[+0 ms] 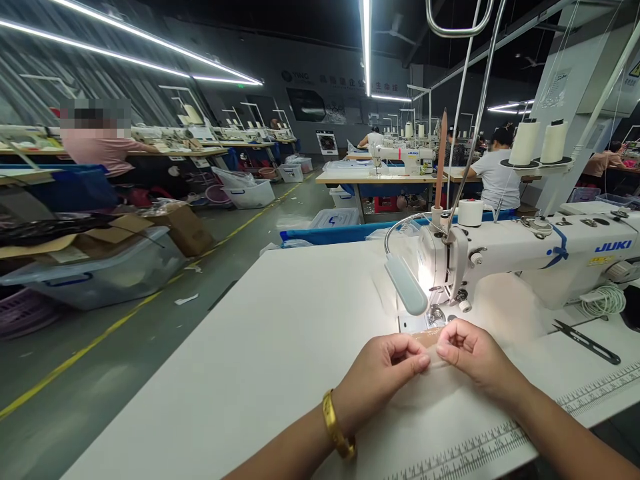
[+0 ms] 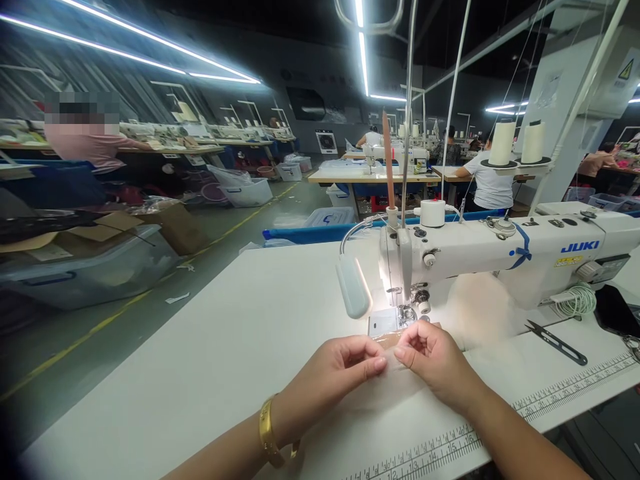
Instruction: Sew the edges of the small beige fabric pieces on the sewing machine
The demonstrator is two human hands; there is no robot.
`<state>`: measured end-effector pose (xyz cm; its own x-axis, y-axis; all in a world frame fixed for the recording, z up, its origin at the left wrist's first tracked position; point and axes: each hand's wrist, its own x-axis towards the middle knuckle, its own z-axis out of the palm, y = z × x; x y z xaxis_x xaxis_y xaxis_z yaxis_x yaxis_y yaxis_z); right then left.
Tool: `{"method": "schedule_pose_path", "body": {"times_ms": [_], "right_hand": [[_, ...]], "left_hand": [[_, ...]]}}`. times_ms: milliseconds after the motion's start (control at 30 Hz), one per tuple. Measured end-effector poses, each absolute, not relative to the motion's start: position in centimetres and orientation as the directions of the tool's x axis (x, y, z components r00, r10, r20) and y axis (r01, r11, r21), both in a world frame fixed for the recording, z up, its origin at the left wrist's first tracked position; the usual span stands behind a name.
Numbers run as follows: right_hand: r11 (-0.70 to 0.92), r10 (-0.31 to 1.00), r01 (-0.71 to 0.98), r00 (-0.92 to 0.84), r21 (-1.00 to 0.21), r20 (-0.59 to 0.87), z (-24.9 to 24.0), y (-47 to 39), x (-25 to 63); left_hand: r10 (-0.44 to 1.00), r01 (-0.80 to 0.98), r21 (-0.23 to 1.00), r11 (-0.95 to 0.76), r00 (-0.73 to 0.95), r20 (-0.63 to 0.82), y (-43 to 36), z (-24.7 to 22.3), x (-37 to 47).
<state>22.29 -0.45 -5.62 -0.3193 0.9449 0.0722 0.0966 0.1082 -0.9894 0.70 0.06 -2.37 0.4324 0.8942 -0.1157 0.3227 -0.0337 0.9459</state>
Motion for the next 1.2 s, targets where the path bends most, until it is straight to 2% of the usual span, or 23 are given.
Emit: {"method": "schedule_pose_path", "body": {"times_ms": [400, 767, 1200], "right_hand": [[0.121, 0.941, 0.079, -0.327, -0.989, 0.089, -5.86, -0.42, 22.55], [0.131, 0.957, 0.183, -0.282, -0.974, 0.075, -6.17, -0.4, 22.64], [0.149, 0.947, 0.16, -0.307, -0.976, 0.094, -6.34, -0.49, 22.73]], "left_hand": [[0.887, 0.338, 0.939, -0.057, 0.449, -0.108, 0.08, -1.96, 0.57], [0.901, 0.315, 0.945, -0.09, 0.43, -0.058, -0.16, -2.38, 1.03], [0.899, 0.354, 0.929, -0.111, 0.434, -0.057, -0.23, -2.13, 0.71]]}}
